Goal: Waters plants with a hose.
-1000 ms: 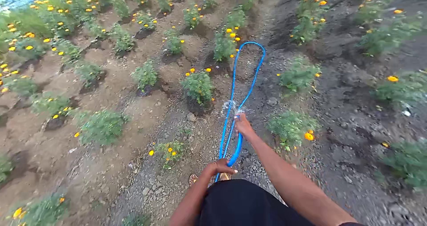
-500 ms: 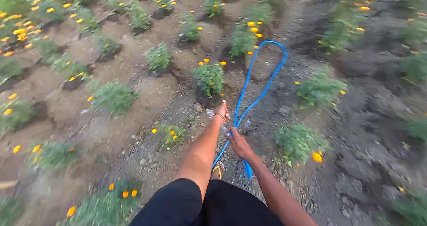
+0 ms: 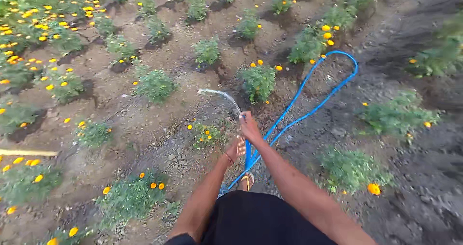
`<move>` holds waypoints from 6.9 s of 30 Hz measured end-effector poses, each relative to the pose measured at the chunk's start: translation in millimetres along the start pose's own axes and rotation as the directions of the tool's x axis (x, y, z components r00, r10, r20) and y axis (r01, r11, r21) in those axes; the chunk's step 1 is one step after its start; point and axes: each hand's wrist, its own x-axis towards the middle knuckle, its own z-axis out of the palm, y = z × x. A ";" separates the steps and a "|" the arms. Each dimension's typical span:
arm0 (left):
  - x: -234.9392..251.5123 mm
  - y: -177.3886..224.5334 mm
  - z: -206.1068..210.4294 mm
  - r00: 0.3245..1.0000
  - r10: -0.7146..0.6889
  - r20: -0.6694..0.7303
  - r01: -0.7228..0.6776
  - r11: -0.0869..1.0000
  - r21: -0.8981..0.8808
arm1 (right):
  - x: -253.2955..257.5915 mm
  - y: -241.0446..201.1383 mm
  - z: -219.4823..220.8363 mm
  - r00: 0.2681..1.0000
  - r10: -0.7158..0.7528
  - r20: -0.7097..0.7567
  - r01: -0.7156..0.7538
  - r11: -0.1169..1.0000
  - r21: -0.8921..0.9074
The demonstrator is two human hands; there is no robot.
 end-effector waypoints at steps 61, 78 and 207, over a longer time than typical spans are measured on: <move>-85.7 -12.3 327.6 0.382 -0.611 0.693 -0.776 0.196 0.600 | -233.8 217.2 -290.9 0.372 0.713 -0.594 -0.196 0.686 0.701; -41.4 29.2 320.7 0.352 -0.602 0.717 -0.744 0.285 0.605 | -178.8 184.1 -307.9 0.318 0.718 -0.619 -0.254 0.694 0.674; -49.4 16.9 299.4 0.370 -0.643 0.670 -0.762 0.203 0.615 | -183.6 212.4 -270.5 0.307 0.785 -0.538 -0.298 0.616 0.729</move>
